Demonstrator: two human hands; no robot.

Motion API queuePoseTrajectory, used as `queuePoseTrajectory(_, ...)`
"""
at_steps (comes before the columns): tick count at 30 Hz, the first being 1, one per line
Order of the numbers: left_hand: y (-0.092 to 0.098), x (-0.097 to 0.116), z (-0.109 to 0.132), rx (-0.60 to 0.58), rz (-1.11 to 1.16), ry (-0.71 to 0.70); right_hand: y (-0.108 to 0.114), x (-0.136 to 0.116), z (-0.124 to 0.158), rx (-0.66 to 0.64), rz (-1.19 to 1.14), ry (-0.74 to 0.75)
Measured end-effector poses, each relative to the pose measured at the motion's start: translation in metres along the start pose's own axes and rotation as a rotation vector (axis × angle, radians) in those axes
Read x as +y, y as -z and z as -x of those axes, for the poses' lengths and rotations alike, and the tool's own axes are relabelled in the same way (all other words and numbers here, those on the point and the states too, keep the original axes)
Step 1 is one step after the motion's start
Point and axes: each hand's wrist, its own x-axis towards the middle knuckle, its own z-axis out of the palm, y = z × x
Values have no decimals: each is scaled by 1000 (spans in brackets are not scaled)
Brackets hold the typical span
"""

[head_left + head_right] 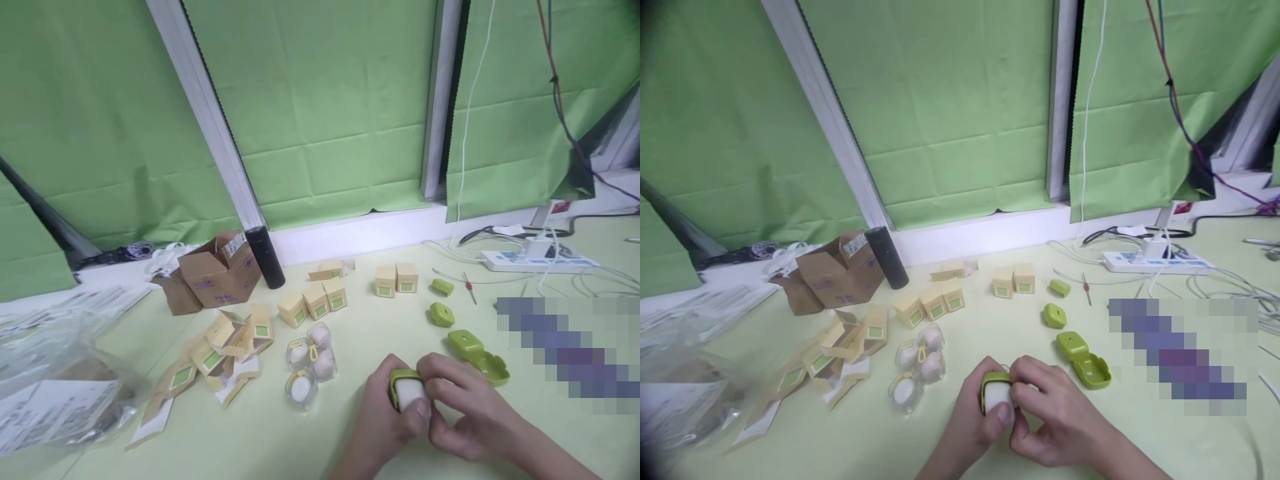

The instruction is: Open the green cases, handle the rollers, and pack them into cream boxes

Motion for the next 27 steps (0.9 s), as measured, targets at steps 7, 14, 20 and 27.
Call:
queuePoseTrajectory(7,0,-2,-1,59,-21,29,0,1,-1,-70,-90,-56)
queuePoseTrajectory(14,1,3,3,7,9,39,19,5,-3,-244,-357,-288)
queuePoseTrajectory(20,2,4,4,-99,183,124,21,10,-4,-336,-511,-392)
queuePoseTrajectory(27,30,23,0,31,-500,201,18,31,-8,-68,-724,-775)
